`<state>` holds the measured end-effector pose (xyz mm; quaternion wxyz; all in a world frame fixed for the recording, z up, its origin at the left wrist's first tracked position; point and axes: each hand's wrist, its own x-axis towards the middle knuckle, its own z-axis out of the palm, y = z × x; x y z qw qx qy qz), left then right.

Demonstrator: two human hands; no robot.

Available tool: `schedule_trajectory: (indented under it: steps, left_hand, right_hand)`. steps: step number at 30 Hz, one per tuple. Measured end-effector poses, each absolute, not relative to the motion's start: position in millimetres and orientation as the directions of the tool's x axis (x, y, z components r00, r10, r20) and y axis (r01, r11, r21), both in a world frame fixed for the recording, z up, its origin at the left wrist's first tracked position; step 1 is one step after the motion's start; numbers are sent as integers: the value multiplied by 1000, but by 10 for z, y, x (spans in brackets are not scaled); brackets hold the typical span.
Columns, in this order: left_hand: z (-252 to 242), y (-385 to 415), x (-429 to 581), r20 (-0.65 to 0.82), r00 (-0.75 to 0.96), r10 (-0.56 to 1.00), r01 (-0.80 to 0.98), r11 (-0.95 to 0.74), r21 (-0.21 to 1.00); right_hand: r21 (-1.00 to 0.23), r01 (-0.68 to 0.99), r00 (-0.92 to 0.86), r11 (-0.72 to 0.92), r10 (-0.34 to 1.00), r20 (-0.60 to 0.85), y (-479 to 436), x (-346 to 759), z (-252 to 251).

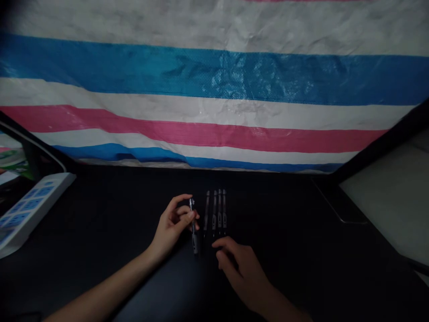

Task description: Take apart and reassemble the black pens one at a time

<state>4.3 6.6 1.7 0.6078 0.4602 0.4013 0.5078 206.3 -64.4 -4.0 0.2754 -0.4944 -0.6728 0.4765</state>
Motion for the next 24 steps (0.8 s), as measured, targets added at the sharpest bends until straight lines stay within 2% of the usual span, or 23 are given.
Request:
schedule_trajectory:
  steps: [12,24]
  left_hand:
    - [10,69,48,-43,196,980,-234,89,968]
    - [18,81,59,-42,159,986,-252,82,964]
  right_hand:
    - [-907,414,-361,81,929,-81,-636,2071,-18]
    - [-891,450,-352,70,930,-105,-633,2071,-47]
